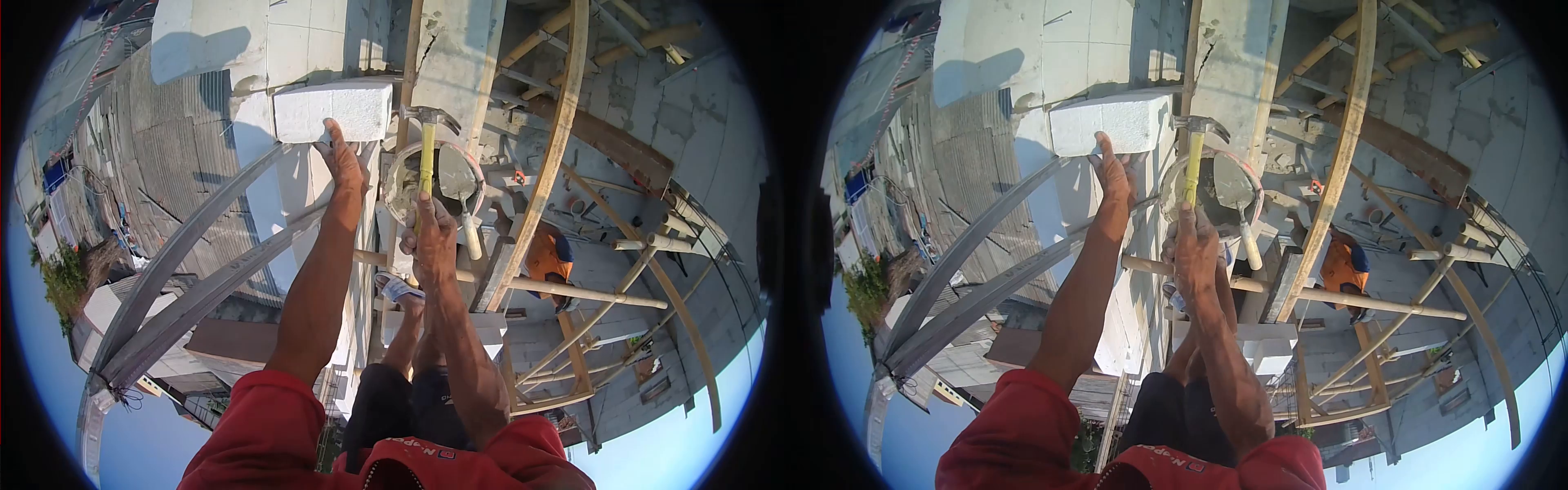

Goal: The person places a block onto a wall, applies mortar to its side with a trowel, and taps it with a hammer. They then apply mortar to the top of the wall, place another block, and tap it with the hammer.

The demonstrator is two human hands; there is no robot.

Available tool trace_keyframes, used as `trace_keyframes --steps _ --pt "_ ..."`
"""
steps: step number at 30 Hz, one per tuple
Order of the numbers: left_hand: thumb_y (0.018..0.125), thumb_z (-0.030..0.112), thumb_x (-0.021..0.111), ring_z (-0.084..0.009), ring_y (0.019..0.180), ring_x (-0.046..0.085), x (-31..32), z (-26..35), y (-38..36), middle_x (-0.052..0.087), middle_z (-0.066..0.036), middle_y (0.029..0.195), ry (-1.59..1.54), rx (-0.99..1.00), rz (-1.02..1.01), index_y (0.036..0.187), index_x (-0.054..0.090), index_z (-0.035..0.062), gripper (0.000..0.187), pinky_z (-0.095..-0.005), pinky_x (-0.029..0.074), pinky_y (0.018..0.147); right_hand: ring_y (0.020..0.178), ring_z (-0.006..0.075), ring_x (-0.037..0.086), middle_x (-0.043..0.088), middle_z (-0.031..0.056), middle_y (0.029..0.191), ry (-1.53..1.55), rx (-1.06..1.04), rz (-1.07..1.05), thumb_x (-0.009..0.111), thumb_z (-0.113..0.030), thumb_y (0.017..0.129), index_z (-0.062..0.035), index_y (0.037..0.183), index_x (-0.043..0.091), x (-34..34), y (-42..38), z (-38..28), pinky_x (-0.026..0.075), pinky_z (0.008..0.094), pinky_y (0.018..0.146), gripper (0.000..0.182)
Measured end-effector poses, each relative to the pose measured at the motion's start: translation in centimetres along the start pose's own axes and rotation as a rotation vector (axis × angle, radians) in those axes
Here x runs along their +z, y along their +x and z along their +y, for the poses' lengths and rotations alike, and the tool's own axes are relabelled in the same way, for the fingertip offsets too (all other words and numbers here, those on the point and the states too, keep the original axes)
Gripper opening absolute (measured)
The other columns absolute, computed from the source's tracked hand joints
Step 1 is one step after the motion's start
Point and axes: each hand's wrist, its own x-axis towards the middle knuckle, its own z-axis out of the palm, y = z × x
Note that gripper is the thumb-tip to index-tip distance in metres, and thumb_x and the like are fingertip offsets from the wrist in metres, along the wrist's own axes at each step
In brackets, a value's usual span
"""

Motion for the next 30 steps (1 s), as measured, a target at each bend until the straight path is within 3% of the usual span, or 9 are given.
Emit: trace_keyframes --steps 3,7,12,15,18,24,28,29,30 --pt "0.086 0.064 0.070 -0.0447 0.138 0.040 -0.4 -0.5 1.0 0.027 -0.015 0.160 -0.040 0.049 -0.070 0.160 0.005 0.0245 0.105 -0.0579 0.050 0.103 0.047 0.0081 0.044 0.047 -0.0002 0.068 0.068 -0.065 0.073 0.065 -0.047 0.097 -0.0087 0.091 0.054 1.6 0.2 1.1 0.034 0.0249 0.041 0.041" --pt "0.086 0.065 0.069 -0.0466 0.138 0.039 -1.0 -1.2 1.2 0.025 -0.017 0.161 -0.005 0.004 0.008 0.161 -0.002 0.0205 0.113 -0.0570 0.050 0.104 0.047 0.0081 0.044 0.046 -0.0011 0.066 -0.008 0.047 -0.039 0.065 -0.045 0.097 -0.0084 0.086 0.054 0.8 0.7 0.3 0.034 0.0249 0.041 0.040" --pt "0.094 0.056 0.065 -0.0297 0.141 0.040 -3.2 -3.6 5.1 0.028 -0.015 0.160 0.050 0.232 -0.124 0.162 0.001 0.0199 0.100 -0.0464 0.035 0.115 0.048 0.0082 0.045 0.046 -0.0011 0.067 0.019 -0.057 0.052 0.064 -0.044 0.099 -0.0076 0.090 0.057 2.1 -0.2 0.7 0.035 0.0247 0.042 0.038" --pt "0.094 0.055 0.066 -0.0308 0.141 0.039 -1.5 -1.6 2.1 0.027 -0.012 0.161 0.064 0.107 -0.018 0.162 0.001 0.0236 0.099 -0.0503 0.039 0.112 0.048 0.0083 0.045 0.047 -0.0008 0.068 -0.070 0.038 -0.004 0.062 -0.043 0.100 -0.0073 0.090 0.056 1.5 0.1 0.5 0.036 0.0250 0.042 0.038" --pt "0.091 0.057 0.069 -0.0339 0.142 0.036 -0.8 -0.6 1.2 0.022 -0.010 0.163 -0.029 0.023 -0.050 0.161 0.000 0.0303 0.102 -0.0606 0.044 0.106 0.047 0.0088 0.046 0.047 -0.0002 0.069 -0.090 0.033 -0.025 0.064 -0.045 0.098 -0.0065 0.090 0.056 1.4 -0.1 -0.2 0.036 0.0255 0.041 0.040" --pt "0.087 0.062 0.070 -0.0358 0.142 0.035 -0.9 -0.3 0.5 0.021 -0.009 0.163 -0.057 -0.028 -0.082 0.160 -0.003 0.0340 0.107 -0.0617 0.047 0.103 0.046 0.0095 0.047 0.047 0.0000 0.066 -0.180 0.012 0.008 0.064 -0.047 0.098 -0.0052 0.088 0.056 0.7 0.5 -0.3 0.037 0.0264 0.040 0.043" --pt "0.085 0.063 0.071 -0.0385 0.142 0.034 -1.3 -0.8 1.1 0.018 -0.010 0.164 -0.067 -0.048 -0.083 0.159 -0.005 0.0358 0.110 -0.0643 0.048 0.100 0.044 0.0112 0.049 0.048 0.0013 0.059 -0.546 -0.204 0.108 0.061 -0.046 0.099 -0.0031 0.083 0.056 0.8 4.2 -3.0 0.038 0.0297 0.039 0.046" --pt "0.086 0.063 0.071 -0.0390 0.142 0.034 -1.5 -1.0 1.4 0.018 -0.010 0.163 -0.075 -0.050 -0.063 0.159 -0.006 0.0360 0.109 -0.0647 0.048 0.099 0.054 0.0257 0.060 0.057 0.0136 0.063 -0.726 -0.306 0.105 0.049 -0.044 0.104 0.0042 0.097 0.062 0.2 7.0 -3.3 0.047 0.0430 0.054 0.050" --pt "0.087 0.062 0.070 -0.0396 0.142 0.034 -1.5 -1.3 1.5 0.017 -0.011 0.163 -0.086 -0.054 -0.043 0.159 -0.006 0.0362 0.108 -0.0651 0.049 0.098 0.062 0.0333 0.063 0.061 0.0187 0.069 -0.815 -0.335 0.080 0.049 -0.042 0.103 0.0036 0.099 0.063 0.3 9.8 -4.5 0.049 0.0460 0.060 0.048"
